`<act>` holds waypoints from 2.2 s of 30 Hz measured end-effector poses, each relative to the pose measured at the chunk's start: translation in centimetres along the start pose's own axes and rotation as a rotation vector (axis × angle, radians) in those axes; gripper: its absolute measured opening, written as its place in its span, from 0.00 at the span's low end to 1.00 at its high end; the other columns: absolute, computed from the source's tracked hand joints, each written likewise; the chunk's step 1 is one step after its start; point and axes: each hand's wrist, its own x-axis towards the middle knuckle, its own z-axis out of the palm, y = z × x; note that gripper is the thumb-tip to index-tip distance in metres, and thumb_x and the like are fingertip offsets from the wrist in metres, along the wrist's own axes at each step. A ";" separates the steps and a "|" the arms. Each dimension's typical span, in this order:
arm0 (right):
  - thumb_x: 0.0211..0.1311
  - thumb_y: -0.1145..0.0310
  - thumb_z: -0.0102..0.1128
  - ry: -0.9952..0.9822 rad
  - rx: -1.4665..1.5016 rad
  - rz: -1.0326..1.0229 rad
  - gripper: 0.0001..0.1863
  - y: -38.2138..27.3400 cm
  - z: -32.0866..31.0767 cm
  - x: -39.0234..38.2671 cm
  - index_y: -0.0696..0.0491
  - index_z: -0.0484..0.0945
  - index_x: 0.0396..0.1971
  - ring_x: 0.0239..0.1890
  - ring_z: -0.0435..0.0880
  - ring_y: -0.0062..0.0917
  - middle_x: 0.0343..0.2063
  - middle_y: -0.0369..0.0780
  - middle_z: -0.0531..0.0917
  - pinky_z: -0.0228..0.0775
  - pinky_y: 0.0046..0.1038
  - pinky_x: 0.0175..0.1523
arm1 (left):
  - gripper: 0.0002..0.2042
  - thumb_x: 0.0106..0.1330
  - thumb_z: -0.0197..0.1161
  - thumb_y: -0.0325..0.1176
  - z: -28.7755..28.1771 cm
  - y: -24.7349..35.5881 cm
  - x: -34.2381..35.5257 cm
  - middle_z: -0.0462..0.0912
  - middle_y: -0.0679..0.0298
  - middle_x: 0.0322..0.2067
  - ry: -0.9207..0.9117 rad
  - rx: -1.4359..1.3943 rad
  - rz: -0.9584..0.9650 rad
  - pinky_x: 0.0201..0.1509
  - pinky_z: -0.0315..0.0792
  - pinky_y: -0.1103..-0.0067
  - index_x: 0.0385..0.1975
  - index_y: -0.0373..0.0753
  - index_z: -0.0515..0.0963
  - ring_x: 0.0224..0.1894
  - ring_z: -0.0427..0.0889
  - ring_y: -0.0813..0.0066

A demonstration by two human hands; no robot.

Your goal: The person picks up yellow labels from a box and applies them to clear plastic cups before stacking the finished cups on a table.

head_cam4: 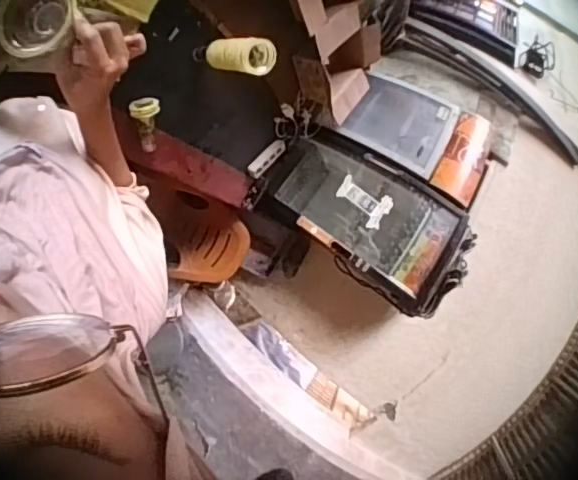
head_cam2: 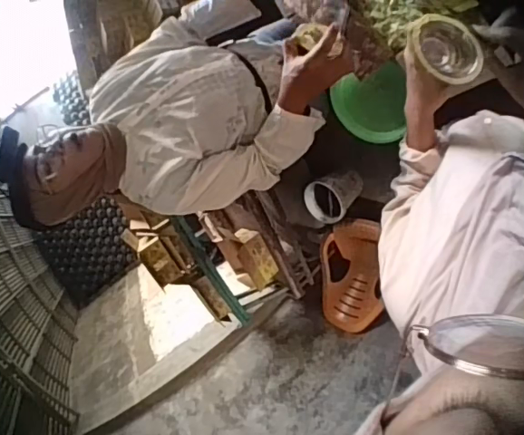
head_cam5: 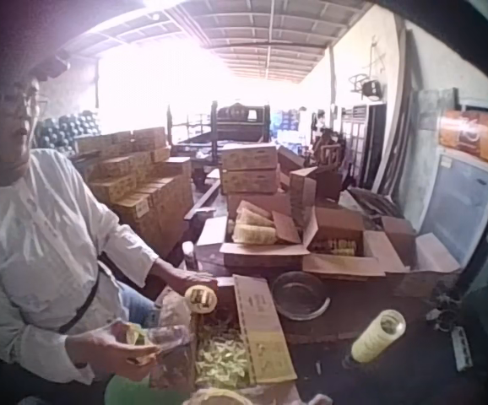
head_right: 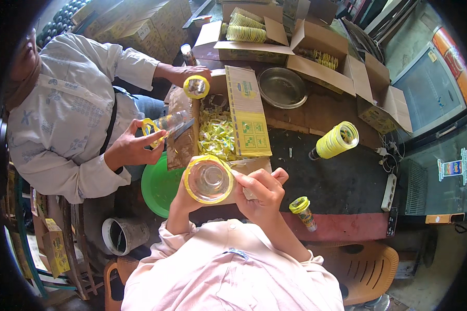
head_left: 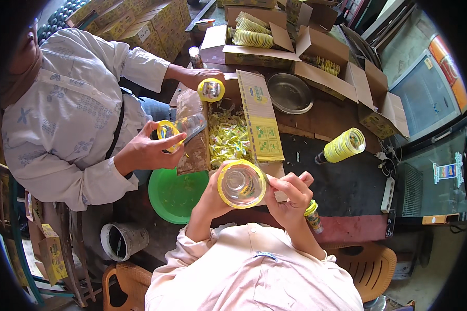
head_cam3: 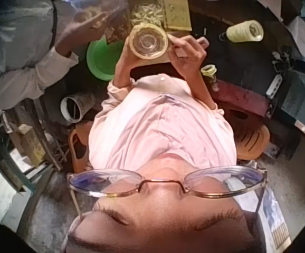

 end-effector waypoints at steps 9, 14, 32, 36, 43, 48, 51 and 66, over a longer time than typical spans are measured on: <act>0.36 0.78 0.64 -0.009 -0.042 -0.028 0.12 0.3 0.2 0.1 0.49 0.80 0.25 0.15 0.68 0.16 0.13 0.30 0.75 0.48 0.24 0.34 | 0.33 0.37 0.76 0.31 0.0 0.3 0.4 0.76 0.62 0.39 -0.057 -0.064 -0.040 0.45 0.71 0.77 0.45 0.36 0.67 0.41 0.77 0.69; 0.36 0.78 0.65 0.012 -0.063 -0.021 0.12 -0.1 0.3 0.1 0.49 0.81 0.26 0.15 0.68 0.16 0.14 0.29 0.75 0.48 0.24 0.34 | 0.35 0.36 0.77 0.33 1.0 -0.1 0.2 0.75 0.62 0.39 0.077 0.039 0.072 0.47 0.70 0.75 0.47 0.38 0.65 0.41 0.77 0.68; 0.35 0.76 0.67 0.005 0.037 0.070 0.11 0.2 0.6 -0.1 0.47 0.79 0.22 0.17 0.70 0.16 0.14 0.29 0.75 0.48 0.24 0.35 | 0.33 0.36 0.76 0.33 0.9 -1.6 -0.3 0.71 0.59 0.44 0.039 -0.037 0.116 0.52 0.67 0.73 0.46 0.37 0.69 0.47 0.72 0.64; 0.34 0.76 0.67 0.009 0.063 0.082 0.11 0.0 0.8 0.0 0.48 0.79 0.23 0.17 0.70 0.16 0.15 0.29 0.76 0.49 0.24 0.35 | 0.34 0.34 0.77 0.34 1.0 -1.9 -0.6 0.70 0.59 0.45 0.030 -0.194 0.037 0.53 0.67 0.73 0.47 0.37 0.69 0.49 0.71 0.65; 0.35 0.75 0.67 0.043 0.068 0.096 0.11 0.0 1.0 -0.2 0.49 0.80 0.24 0.17 0.71 0.16 0.14 0.30 0.76 0.49 0.23 0.36 | 0.37 0.33 0.78 0.34 2.1 -2.2 0.6 0.63 0.59 0.46 0.090 -0.256 0.263 0.52 0.66 0.72 0.48 0.38 0.67 0.50 0.68 0.64; 0.39 0.78 0.63 0.099 0.001 0.067 0.10 -0.3 0.7 0.1 0.54 0.78 0.27 0.16 0.69 0.17 0.14 0.32 0.76 0.50 0.23 0.35 | 0.39 0.35 0.78 0.35 2.7 -1.9 -0.3 0.60 0.61 0.47 0.200 -0.333 0.052 0.53 0.65 0.72 0.51 0.37 0.63 0.51 0.66 0.66; 0.39 0.79 0.62 0.107 -0.011 0.081 0.10 -0.3 0.6 0.1 0.54 0.78 0.26 0.16 0.69 0.18 0.14 0.32 0.75 0.50 0.23 0.35 | 0.42 0.36 0.77 0.33 2.5 -2.9 -0.8 0.61 0.60 0.49 0.174 -0.225 0.037 0.56 0.65 0.72 0.53 0.37 0.58 0.52 0.68 0.66; 0.34 0.78 0.66 0.114 -0.043 0.062 0.13 -0.6 1.1 -0.6 0.48 0.80 0.26 0.17 0.68 0.16 0.14 0.30 0.72 0.48 0.23 0.35 | 0.46 0.37 0.75 0.27 2.1 -2.6 -1.3 0.64 0.60 0.50 0.140 -0.201 -0.005 0.58 0.65 0.67 0.56 0.43 0.49 0.54 0.67 0.67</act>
